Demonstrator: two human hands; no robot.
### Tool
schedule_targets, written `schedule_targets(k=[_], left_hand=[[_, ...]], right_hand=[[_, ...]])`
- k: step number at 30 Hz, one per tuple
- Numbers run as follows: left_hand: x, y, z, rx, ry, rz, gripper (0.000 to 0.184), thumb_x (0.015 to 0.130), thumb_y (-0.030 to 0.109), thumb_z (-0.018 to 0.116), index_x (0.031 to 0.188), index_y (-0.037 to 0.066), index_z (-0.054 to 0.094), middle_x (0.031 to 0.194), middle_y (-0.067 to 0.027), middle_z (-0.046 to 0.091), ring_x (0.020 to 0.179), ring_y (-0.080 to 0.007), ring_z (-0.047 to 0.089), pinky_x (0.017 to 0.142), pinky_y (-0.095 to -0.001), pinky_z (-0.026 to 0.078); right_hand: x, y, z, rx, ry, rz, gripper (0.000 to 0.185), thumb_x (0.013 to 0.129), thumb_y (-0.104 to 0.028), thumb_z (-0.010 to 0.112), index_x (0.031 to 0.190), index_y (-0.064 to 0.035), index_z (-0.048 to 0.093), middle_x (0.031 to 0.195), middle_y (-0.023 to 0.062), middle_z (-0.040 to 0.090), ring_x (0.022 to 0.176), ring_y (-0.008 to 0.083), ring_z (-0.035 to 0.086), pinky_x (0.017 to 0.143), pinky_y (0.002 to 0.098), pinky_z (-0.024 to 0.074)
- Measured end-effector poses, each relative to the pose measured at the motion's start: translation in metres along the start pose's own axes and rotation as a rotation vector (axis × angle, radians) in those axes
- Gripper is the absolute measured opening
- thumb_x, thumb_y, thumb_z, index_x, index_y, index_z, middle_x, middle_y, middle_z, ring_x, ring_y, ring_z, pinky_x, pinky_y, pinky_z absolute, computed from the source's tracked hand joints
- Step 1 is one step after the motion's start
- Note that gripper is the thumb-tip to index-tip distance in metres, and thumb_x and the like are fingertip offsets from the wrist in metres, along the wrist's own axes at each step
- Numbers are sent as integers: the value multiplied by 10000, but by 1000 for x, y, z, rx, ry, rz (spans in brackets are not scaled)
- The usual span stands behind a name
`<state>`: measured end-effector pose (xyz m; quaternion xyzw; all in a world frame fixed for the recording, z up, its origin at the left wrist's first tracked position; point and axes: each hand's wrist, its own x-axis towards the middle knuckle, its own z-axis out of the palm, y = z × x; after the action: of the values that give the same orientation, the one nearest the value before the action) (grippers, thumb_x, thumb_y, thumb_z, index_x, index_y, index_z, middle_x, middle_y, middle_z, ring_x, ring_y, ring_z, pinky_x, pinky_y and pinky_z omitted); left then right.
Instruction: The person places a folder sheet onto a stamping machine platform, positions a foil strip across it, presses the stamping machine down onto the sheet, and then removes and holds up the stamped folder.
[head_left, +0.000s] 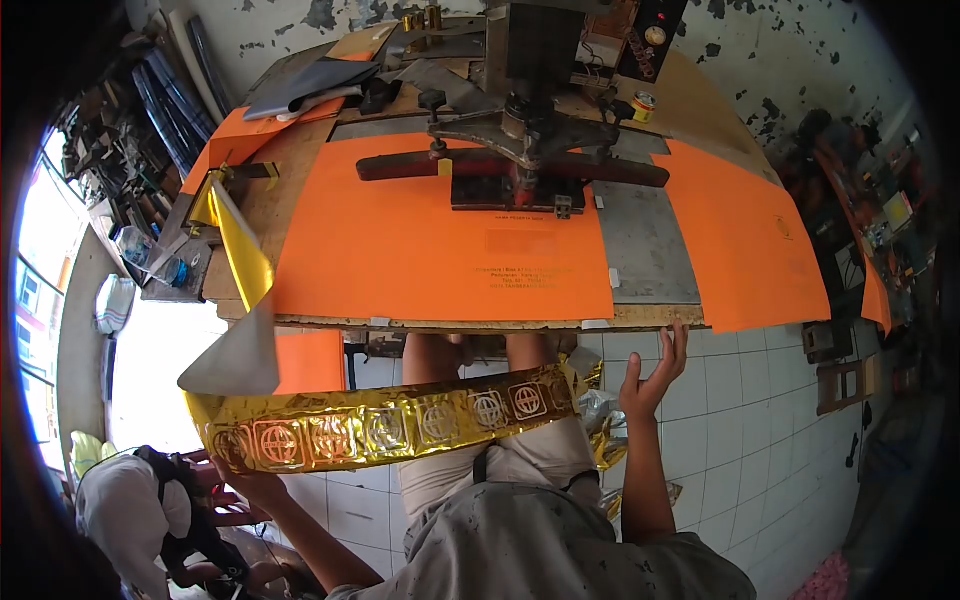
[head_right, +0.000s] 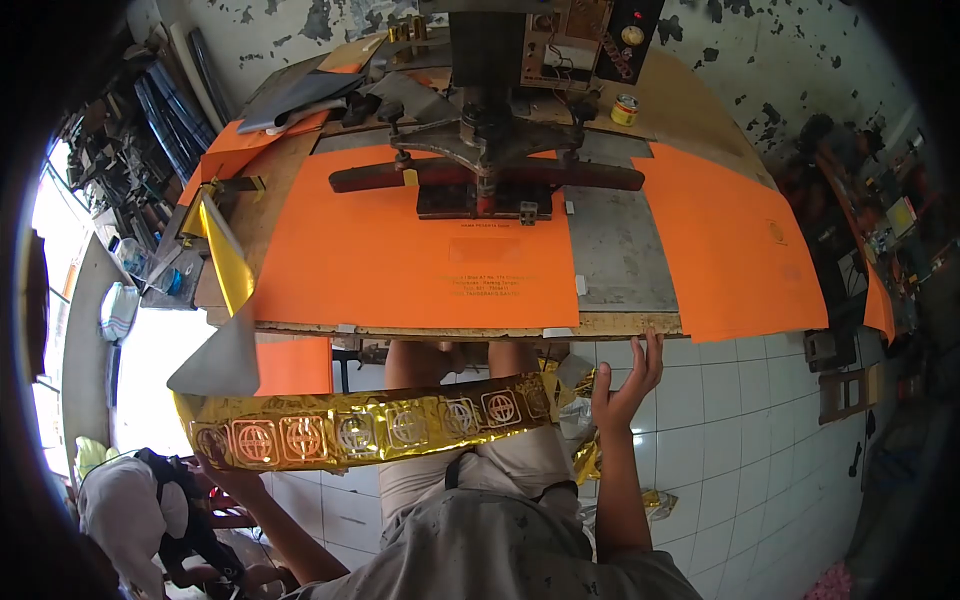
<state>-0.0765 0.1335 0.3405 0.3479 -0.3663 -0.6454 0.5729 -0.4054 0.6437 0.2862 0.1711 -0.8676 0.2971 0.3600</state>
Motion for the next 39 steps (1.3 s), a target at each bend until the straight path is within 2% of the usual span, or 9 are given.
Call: schedule_targets(k=[6, 8, 11, 15, 19, 22, 26, 28, 39], left_hand=[[30, -35, -47, 392, 10, 29, 669, 1098, 524, 344, 1563, 43, 351, 1541, -175, 445, 1381, -300, 508, 1085, -455, 487], [29, -47, -57, 741, -68, -16, 857, 1039, 699, 294, 1568, 26, 333, 1486, -198, 515, 1277, -304, 600, 978, -448, 533], [20, -27, -44, 829, -258, -575, 1068, 946, 856, 206, 1389, -47, 566, 1155, -231, 729, 905, -304, 754, 778, -374, 591], [5, -5, -6, 1333, -414, -613, 931, 1012, 745, 282, 1013, -71, 731, 777, -154, 756, 566, -224, 706, 500, -280, 512], [-13, 22, 55, 1132, -749, -321, 494, 1081, 397, 499, 972, -54, 669, 690, -86, 660, 548, -158, 630, 496, -295, 450], [-18, 8, 99, 666, -961, 18, 341, 1087, 245, 492, 1101, -53, 656, 747, -50, 626, 691, -119, 597, 635, -278, 469], [-11, -23, 160, 712, -837, 486, 202, 1019, 127, 599, 1167, 8, 669, 1040, -66, 682, 983, -158, 629, 900, -311, 492], [-13, -24, 189, 867, -782, 634, 277, 1014, 180, 635, 1241, 23, 650, 1288, -113, 633, 1217, -289, 600, 1035, -388, 465], [22, -73, 208, 1324, -610, 653, 625, 1010, 432, 588, 1469, 15, 508, 1513, -253, 470, 1433, -419, 406, 1181, -531, 330]], right_hand=[[3, -5, -3, 2, -1, -6, 526, 1005, -235, 564, 1464, -27, 413, 1593, 203, 348, 1517, 431, 254, 1196, 586, 197], [4, -6, -5, -4, -5, -6, 519, 1005, -234, 565, 1458, -27, 421, 1588, 204, 356, 1515, 431, 260, 1194, 583, 200], [7, -10, -11, -27, -19, -16, 484, 1008, -236, 562, 1432, -28, 457, 1571, 200, 379, 1505, 421, 280, 1185, 576, 212], [16, -14, -20, -42, -14, -34, 408, 1011, -244, 563, 1359, -31, 543, 1510, 165, 453, 1462, 389, 349, 1169, 558, 232], [50, -29, -29, -6, -67, -74, 356, 1011, -250, 587, 1306, -52, 601, 1422, 113, 537, 1399, 351, 435, 1160, 531, 256], [80, -51, -25, -30, -138, -98, 327, 1035, -248, 579, 1305, -68, 622, 1380, 93, 575, 1369, 307, 476, 1152, 499, 287], [110, -55, -5, -49, -229, -102, 367, 1001, -315, 656, 1269, -64, 645, 1319, 105, 577, 1317, 301, 501, 1125, 497, 327], [122, -54, 6, -110, -310, -93, 434, 1015, -394, 628, 1273, -46, 654, 1311, 115, 576, 1297, 305, 509, 1124, 485, 340], [145, -75, 37, -221, -542, 75, 546, 960, -474, 694, 1290, -43, 641, 1357, 115, 542, 1337, 307, 485, 1151, 499, 328]])
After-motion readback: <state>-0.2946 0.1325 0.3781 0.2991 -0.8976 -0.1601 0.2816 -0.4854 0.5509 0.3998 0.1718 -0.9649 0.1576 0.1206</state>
